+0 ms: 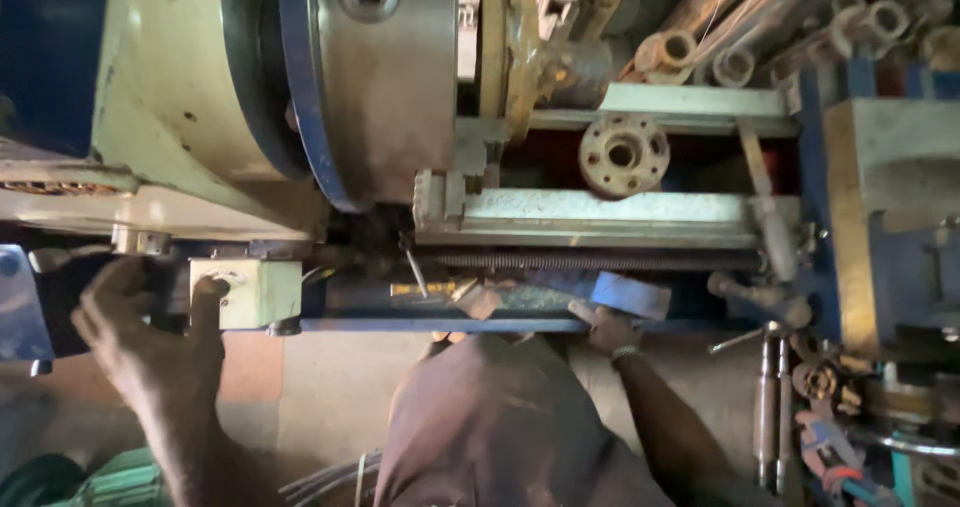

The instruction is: The person operates a metal lathe, using a file to shape a rotating metal workpiece and then smoothing it with sandpaper. The person adjusts the lathe controls and handles the workpiece directly with both hands.

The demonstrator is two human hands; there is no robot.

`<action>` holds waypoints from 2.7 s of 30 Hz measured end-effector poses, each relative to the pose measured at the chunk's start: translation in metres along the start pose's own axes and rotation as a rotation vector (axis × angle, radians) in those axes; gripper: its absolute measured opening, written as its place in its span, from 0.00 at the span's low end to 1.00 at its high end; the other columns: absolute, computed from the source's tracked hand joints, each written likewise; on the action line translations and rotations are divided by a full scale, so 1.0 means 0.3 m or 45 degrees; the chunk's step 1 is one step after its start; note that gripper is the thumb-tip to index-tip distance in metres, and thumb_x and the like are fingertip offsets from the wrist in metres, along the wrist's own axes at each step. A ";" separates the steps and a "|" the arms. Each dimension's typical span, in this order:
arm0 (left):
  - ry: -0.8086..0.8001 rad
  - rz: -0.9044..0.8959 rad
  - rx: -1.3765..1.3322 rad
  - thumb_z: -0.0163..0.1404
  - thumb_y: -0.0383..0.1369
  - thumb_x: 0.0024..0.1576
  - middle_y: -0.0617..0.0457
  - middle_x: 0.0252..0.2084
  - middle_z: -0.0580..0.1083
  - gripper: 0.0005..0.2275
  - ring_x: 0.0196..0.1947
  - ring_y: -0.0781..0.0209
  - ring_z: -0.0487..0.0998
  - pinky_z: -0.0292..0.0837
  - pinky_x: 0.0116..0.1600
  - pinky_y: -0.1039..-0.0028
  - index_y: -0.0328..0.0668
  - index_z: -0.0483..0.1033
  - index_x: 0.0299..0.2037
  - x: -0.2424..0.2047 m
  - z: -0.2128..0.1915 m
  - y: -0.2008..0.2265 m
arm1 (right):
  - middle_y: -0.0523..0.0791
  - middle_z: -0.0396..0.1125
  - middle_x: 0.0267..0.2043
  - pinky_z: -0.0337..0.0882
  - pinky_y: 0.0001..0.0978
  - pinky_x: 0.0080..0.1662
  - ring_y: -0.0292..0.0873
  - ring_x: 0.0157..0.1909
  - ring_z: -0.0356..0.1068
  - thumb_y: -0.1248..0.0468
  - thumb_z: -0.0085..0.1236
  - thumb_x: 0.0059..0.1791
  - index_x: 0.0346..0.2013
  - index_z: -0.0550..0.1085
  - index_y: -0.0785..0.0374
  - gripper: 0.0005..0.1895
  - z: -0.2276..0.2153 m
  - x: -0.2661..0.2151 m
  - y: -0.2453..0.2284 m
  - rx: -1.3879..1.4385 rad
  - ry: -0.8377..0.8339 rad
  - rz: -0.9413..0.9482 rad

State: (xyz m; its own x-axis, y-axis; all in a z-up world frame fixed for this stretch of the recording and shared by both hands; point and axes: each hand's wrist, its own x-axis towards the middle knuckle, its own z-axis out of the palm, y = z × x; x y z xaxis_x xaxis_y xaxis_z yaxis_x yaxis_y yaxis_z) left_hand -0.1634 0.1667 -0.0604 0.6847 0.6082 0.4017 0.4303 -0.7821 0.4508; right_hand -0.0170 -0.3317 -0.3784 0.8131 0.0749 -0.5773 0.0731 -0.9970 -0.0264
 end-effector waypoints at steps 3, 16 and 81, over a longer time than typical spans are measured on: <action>-0.182 -0.169 -0.117 0.64 0.35 0.58 0.38 0.62 0.67 0.30 0.60 0.41 0.69 0.71 0.62 0.55 0.35 0.65 0.68 -0.077 0.038 -0.095 | 0.56 0.72 0.51 0.69 0.53 0.55 0.61 0.53 0.71 0.58 0.51 0.47 0.52 0.73 0.58 0.19 0.043 0.009 -0.003 0.241 0.220 -0.306; -0.278 -0.202 -0.215 0.69 0.35 0.47 0.34 0.69 0.65 0.42 0.70 0.34 0.65 0.63 0.70 0.48 0.40 0.57 0.72 -0.139 0.116 -0.129 | 0.47 0.69 0.56 0.61 0.58 0.58 0.54 0.60 0.66 0.60 0.56 0.44 0.53 0.74 0.45 0.22 0.119 0.045 -0.207 0.057 0.132 -0.188; 0.353 -0.409 0.175 0.69 0.43 0.40 0.51 0.52 0.79 0.33 0.55 0.44 0.73 0.67 0.59 0.59 0.54 0.76 0.59 -0.181 0.217 0.020 | 0.59 0.77 0.49 0.75 0.46 0.59 0.58 0.53 0.78 0.50 0.63 0.45 0.61 0.76 0.61 0.33 -0.897 0.091 0.500 0.352 0.489 0.025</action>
State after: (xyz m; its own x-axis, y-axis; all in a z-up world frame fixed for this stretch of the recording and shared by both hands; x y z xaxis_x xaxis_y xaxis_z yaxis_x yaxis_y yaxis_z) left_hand -0.1596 0.1202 -0.1314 0.3281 0.8220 0.4655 0.6821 -0.5471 0.4852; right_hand 0.1716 -0.4738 -0.1787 0.9713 0.0061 -0.2380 -0.0588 -0.9626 -0.2646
